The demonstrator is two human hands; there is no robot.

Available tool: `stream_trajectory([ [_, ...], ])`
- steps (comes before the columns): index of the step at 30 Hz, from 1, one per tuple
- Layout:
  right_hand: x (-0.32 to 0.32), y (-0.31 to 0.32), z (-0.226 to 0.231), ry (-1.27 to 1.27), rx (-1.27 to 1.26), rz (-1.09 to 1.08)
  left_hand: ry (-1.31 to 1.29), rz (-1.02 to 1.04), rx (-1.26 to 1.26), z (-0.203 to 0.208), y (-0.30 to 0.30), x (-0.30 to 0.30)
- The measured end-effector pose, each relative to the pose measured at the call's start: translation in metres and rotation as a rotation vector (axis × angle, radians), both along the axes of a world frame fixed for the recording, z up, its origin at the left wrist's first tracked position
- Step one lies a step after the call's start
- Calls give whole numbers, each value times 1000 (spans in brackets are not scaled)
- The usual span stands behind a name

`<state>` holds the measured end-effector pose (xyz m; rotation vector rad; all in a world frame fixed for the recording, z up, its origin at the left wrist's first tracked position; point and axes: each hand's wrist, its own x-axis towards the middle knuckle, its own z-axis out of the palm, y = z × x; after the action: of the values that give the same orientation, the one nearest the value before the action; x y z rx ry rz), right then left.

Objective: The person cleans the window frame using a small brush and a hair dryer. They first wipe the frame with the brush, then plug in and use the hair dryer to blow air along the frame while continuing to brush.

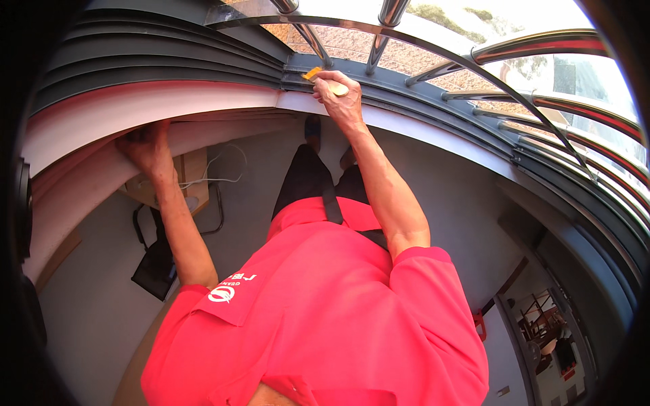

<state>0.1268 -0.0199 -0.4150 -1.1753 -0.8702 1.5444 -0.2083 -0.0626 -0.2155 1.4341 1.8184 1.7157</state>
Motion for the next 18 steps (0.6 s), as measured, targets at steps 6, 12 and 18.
stream_trajectory([
  [6,65,-21,11,-182,-35,16,-12,88,9,3,-7,12],
  [12,56,-31,-17,-410,117,-50,38,-5,-3,0,1,1],
  [18,42,-34,11,-501,347,-121,-86,18,14,-4,-4,-3],
])
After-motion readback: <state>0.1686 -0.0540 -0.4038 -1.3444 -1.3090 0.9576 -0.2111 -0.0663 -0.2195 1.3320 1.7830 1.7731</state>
